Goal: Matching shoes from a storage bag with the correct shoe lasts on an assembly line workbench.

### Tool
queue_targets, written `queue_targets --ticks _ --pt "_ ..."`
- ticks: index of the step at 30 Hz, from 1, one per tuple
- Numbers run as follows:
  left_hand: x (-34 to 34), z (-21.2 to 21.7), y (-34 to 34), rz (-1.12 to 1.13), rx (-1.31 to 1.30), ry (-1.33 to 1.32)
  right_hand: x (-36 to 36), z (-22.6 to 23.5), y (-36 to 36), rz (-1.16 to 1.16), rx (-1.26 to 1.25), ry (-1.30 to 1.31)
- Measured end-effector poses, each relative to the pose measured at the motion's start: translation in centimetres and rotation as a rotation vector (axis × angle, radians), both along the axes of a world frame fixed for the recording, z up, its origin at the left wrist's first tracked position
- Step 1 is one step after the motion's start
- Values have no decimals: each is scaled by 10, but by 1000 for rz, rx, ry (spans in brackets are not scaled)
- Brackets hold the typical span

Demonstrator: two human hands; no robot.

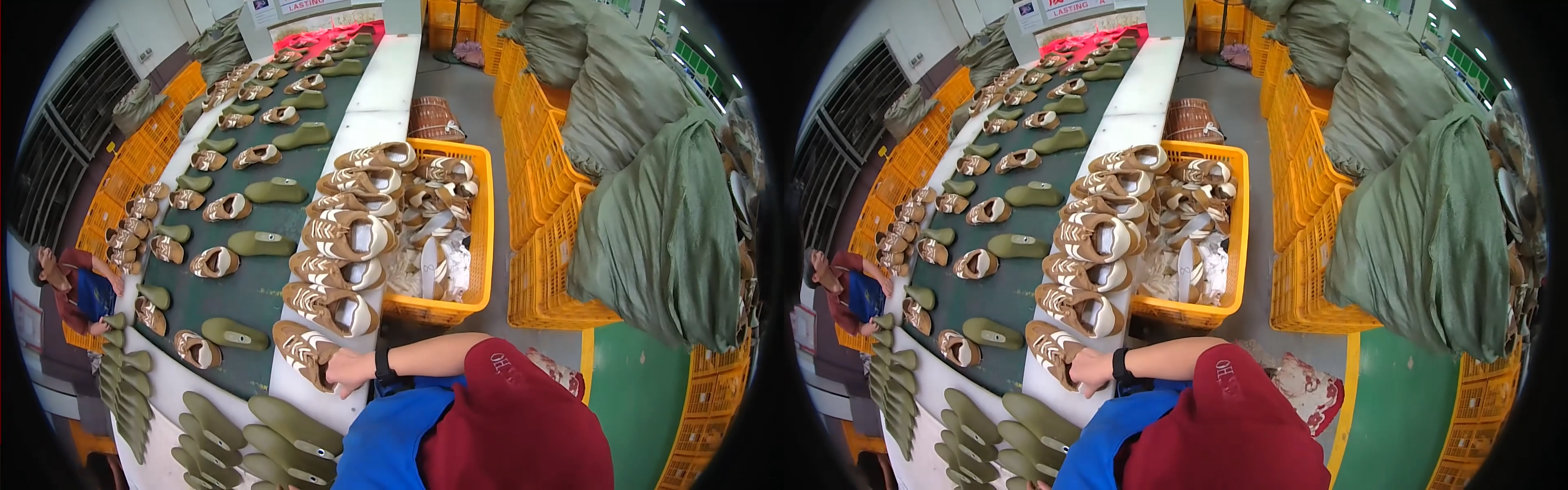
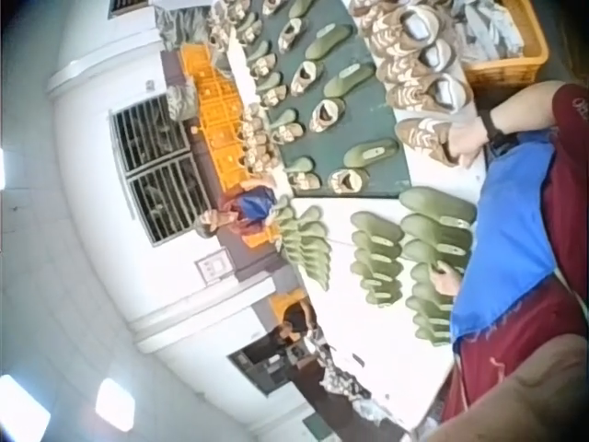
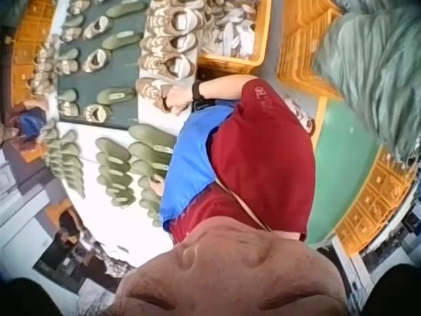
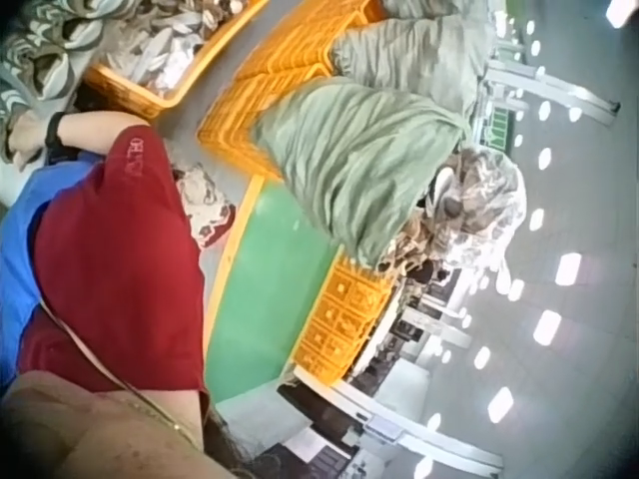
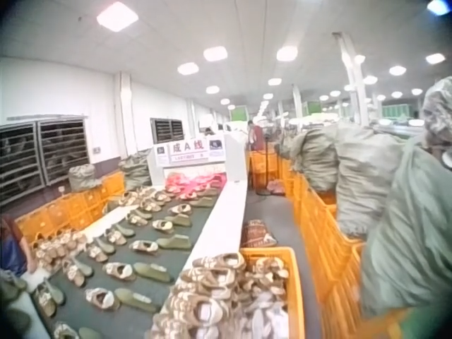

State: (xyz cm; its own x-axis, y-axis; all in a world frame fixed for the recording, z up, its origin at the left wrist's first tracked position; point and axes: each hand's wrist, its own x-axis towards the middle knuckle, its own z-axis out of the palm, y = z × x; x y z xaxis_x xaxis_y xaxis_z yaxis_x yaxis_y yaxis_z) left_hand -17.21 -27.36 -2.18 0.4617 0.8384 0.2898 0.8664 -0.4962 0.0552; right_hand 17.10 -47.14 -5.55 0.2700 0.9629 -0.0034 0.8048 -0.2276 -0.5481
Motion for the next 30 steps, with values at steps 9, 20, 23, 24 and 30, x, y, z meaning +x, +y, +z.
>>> queue_targets --ticks 9,20,23,24,30 --pt "0 6 -7 -11 9 -13 -4 2 2 12 20 10" --pt "-7 7 1 -93 -186 -92 -5 14 -2 120 -66 -64" --pt "-4 3 2 -92 -151 -90 -6 18 -4 121 -31 -65" --pt "-3 7 1 -85 -148 -83 -6 22 -5 90 -30 -55" --pt "-3 5 3 -106 -122 -109 7 55 -6 -201 174 746"
